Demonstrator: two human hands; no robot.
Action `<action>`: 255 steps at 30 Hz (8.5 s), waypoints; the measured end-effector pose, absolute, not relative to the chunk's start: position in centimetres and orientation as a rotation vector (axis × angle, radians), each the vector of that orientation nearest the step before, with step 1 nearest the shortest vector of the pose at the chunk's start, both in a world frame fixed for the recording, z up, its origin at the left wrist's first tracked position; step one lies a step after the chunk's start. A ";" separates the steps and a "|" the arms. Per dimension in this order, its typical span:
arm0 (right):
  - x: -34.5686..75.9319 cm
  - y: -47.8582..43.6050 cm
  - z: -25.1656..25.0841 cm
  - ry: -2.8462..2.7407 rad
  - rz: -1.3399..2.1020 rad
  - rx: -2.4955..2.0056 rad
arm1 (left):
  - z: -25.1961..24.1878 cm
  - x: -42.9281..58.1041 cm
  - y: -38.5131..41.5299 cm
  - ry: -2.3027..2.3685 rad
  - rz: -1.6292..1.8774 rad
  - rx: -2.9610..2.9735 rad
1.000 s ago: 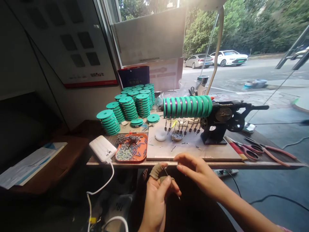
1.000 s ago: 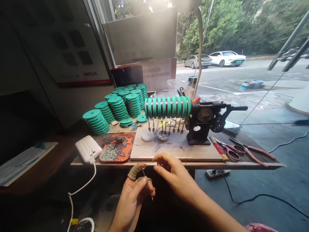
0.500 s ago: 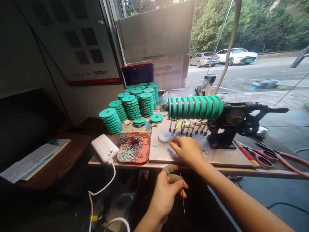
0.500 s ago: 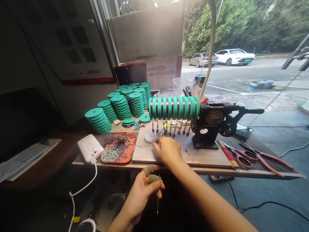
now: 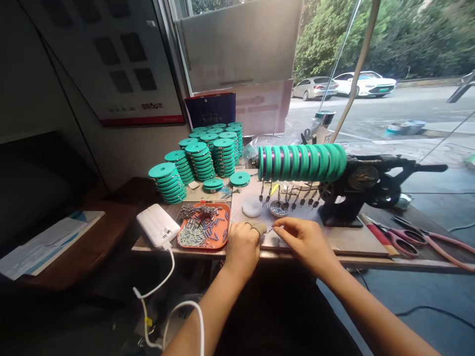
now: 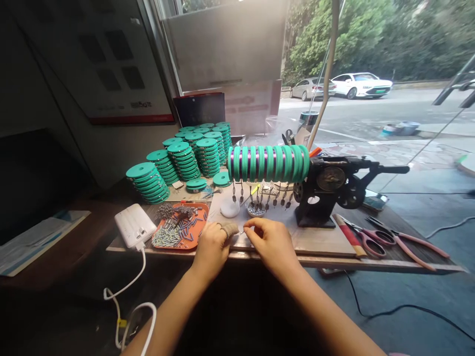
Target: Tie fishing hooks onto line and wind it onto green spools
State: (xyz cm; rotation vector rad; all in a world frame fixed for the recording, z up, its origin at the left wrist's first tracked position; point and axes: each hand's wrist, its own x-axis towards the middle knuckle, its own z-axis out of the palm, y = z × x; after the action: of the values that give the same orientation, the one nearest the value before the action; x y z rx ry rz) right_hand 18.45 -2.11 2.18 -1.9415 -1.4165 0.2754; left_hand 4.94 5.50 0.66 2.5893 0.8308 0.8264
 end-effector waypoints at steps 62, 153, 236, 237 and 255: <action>16.8 -3.3 1.9 -1.560 0.166 -1.826 | 2.8 0.9 4.0 0.810 1.097 1.296; 13.1 -6.5 1.7 -1.354 0.553 -1.505 | -1.2 1.4 -1.5 1.061 1.178 1.638; 13.1 -6.6 1.5 -1.221 0.743 -1.485 | -1.5 0.9 -1.4 1.016 1.112 1.734; 13.0 -6.6 1.5 -1.220 0.749 -1.484 | -1.6 0.9 -1.4 1.020 1.126 1.743; 13.0 -6.5 1.7 -1.296 0.690 -1.522 | -1.6 0.7 -1.2 0.983 1.187 2.006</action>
State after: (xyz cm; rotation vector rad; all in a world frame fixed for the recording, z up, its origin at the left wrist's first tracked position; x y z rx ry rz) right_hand 13.00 -6.51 1.66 -1.5221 -1.2960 0.6903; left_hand 0.71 -1.15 -1.63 2.0064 0.9825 1.1872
